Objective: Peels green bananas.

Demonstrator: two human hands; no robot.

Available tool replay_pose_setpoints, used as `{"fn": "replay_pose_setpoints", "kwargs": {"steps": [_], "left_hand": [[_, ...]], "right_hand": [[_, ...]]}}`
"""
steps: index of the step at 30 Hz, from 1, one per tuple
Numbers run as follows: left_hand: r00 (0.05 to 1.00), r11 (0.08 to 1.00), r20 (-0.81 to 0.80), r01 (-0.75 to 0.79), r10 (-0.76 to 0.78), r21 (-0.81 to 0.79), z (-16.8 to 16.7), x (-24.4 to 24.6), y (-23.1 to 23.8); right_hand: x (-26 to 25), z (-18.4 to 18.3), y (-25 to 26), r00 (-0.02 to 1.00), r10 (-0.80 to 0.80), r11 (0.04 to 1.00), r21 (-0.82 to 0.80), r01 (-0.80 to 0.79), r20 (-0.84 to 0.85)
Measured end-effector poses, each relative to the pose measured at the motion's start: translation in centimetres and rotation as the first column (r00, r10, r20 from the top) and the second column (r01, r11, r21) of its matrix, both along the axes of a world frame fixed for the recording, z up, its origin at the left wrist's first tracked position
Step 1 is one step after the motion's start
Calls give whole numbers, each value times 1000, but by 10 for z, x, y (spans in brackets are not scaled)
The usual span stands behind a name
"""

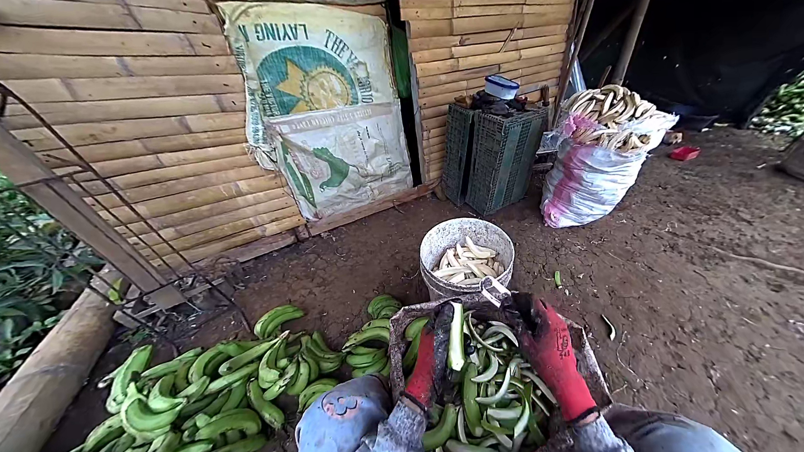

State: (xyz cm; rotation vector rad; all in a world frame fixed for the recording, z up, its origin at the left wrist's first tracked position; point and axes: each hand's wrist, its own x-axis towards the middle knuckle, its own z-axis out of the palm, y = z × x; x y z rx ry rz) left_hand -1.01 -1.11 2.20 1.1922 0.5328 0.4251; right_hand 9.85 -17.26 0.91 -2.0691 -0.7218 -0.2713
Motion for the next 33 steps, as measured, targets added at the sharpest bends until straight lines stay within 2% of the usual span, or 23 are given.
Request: {"fn": "replay_pose_setpoints", "kwargs": {"steps": [3, 5, 6, 7, 9, 11, 12, 14, 17, 18, 20, 22, 25, 26, 28, 30, 33], "left_hand": [[994, 991, 41, -106, 103, 86, 8, 6, 6], [988, 994, 129, -96, 90, 43, 4, 7, 9], [988, 998, 148, -55, 48, 42, 2, 6, 10], [990, 996, 137, 12, -24, 87, 1, 3, 12], [974, 956, 52, 203, -219, 209, -3, -6, 14], [905, 886, -19, 421, -426, 193, -16, -8, 21], [882, 864, -51, 470, -469, 181, -17, -9, 19], [923, 905, -102, 385, -372, 180, -23, -6, 18], [997, 998, 69, 44, -47, 34, -23, 6, 16], [988, 996, 128, -84, 87, -27, -16, 10, 13], [929, 950, 240, -235, 282, -204, -12, 17, 13], [892, 929, 308, -249, 330, -274, -16, 17, 16], [879, 925, 420, -60, 227, -376, -14, 11, 9], [887, 943, 423, -39, 186, -332, -10, 7, 4], [927, 983, 334, -133, 170, -130, -6, 4, -1], [956, 945, 151, -277, 252, 172, 7, 0, -9], [956, 869, 1, -267, 293, 416, 19, -7, -18]], "right_hand": [[-29, -11, 0, 963, 271, 953, 147, -266, -10], [-43, -17, -3, 897, 438, 897, 97, -431, -68], [-46, -18, -4, 885, 458, 889, 33, -457, -80], [-45, -18, -3, 903, 427, 903, -29, -429, -54], [-32, -16, -3, 964, 258, 962, -106, -251, 57], [-11, -11, -4, 994, 44, 992, -124, -31, 102], [0, -7, -7, 997, -30, 992, -123, 39, 72], [10, -1, -10, 998, -58, 995, -82, 60, 33], [-19, -4, -6, 997, 69, 998, -6, -68, 24], [-33, -8, -3, 993, 117, 993, 20, -117, 27], [-57, -21, 5, 981, 191, 980, 42, -192, 35], [-71, -29, 13, 977, 203, 979, 3, -204, 58], [-62, -26, 19, 989, 129, 989, -85, -122, 77], [-56, -23, 18, 991, 115, 988, -109, -107, 69], [-48, -21, 17, 990, 110, 988, -123, -99, 87], [-46, -27, 16, 980, 99, 991, -109, -81, 171], [-43, -29, 17, 959, 65, 994, -101, -38, 278]]}}
